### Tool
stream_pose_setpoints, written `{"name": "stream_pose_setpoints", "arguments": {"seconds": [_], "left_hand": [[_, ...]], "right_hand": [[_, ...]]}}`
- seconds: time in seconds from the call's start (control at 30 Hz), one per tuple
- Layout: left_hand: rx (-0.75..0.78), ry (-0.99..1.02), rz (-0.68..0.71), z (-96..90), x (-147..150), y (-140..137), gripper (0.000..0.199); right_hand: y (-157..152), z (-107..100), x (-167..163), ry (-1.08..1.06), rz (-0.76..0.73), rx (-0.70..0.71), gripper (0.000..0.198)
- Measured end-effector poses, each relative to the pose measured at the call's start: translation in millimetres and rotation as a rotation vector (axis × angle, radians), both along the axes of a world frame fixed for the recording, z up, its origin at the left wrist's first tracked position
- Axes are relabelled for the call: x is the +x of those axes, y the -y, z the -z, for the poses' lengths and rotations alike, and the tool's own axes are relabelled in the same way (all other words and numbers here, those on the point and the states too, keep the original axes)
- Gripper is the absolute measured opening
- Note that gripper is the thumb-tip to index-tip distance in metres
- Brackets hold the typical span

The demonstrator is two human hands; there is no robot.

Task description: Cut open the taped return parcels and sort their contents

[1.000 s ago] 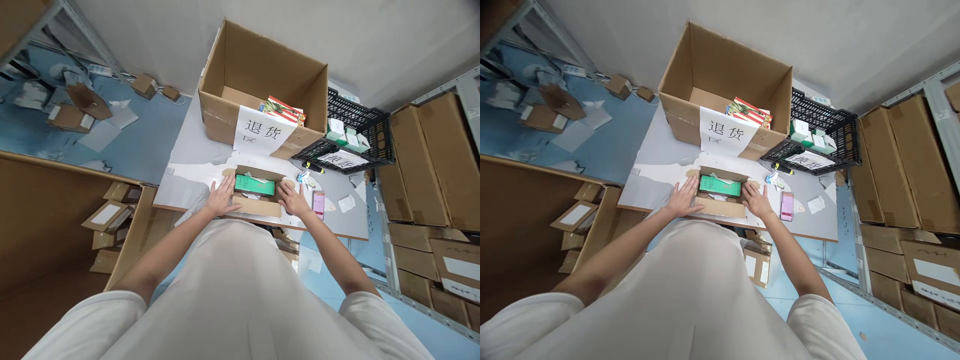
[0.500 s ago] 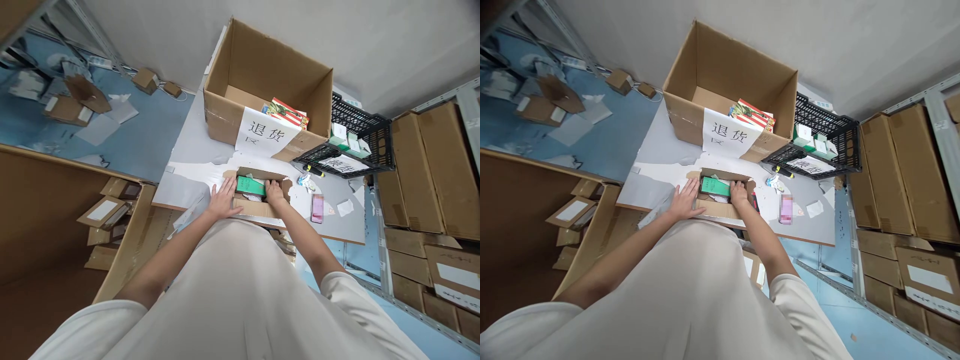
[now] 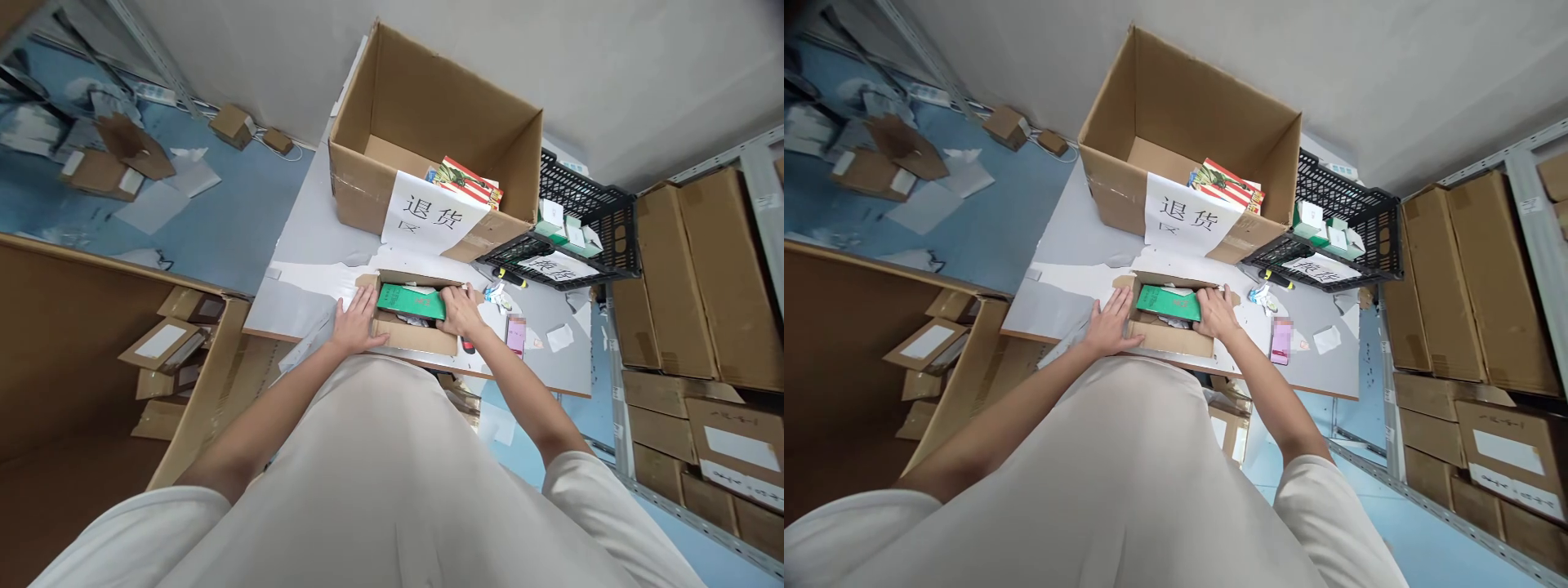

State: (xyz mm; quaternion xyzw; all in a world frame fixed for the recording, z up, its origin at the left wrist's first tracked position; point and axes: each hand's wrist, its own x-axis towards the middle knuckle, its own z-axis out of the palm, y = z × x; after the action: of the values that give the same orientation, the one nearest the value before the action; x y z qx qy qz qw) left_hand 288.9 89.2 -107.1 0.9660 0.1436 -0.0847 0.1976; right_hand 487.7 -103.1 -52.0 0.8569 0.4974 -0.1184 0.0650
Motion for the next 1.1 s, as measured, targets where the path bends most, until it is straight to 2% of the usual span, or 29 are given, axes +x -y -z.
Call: {"name": "stream_pose_setpoints", "arguments": {"seconds": [0.1,0.17,0.23,0.4,0.53,0.63,0.7,0.77,0.83,1.03,1.1], "left_hand": [[0.003,0.003,0.019,-1.3,2.8,3.0,0.101],[0.007,0.018,0.03,-2.3,7.7,8.1,0.101],[0.009,0.026,0.027,-3.3,13.1,14.1,0.101],[0.026,0.033,0.02,-10.9,15.1,22.9,0.096],[0.031,0.134,0.172,-17.9,6.5,26.1,0.088],[0.008,0.175,0.309,-14.0,4.2,29.2,0.055],[0.018,0.183,0.314,-7.4,6.7,30.2,0.035],[0.045,0.206,0.295,-0.8,11.9,28.8,0.039],[0.075,0.235,0.298,3.8,19.6,24.4,0.041],[0.114,0.264,0.283,5.7,62.0,-5.7,0.041],[0.108,0.274,0.242,4.6,80.8,-16.9,0.04]], "right_hand": [[8.2,-4.4,-3.3,-0.143,0.068,0.211,0.057],[7.6,-0.5,-8.5,-0.207,0.127,0.341,0.061],[3.0,6.5,-15.7,-0.226,0.148,0.409,0.06],[-6.5,20.1,-34.3,-0.191,0.082,0.411,0.044],[-1.6,21.6,-41.5,-0.177,0.093,0.349,0.049],[0.4,18.5,-39.5,-0.202,0.1,0.319,0.044],[-0.8,11.2,-34.0,-0.216,0.071,0.324,0.04],[-1.8,-3.0,-25.6,-0.211,0.028,0.356,0.038],[0.8,-25.7,-16.0,-0.182,-0.013,0.419,0.039],[39.8,-125.8,-0.1,-0.042,-0.059,0.665,0.043],[55.5,-151.7,-3.9,-0.007,-0.086,0.735,0.044]]}}
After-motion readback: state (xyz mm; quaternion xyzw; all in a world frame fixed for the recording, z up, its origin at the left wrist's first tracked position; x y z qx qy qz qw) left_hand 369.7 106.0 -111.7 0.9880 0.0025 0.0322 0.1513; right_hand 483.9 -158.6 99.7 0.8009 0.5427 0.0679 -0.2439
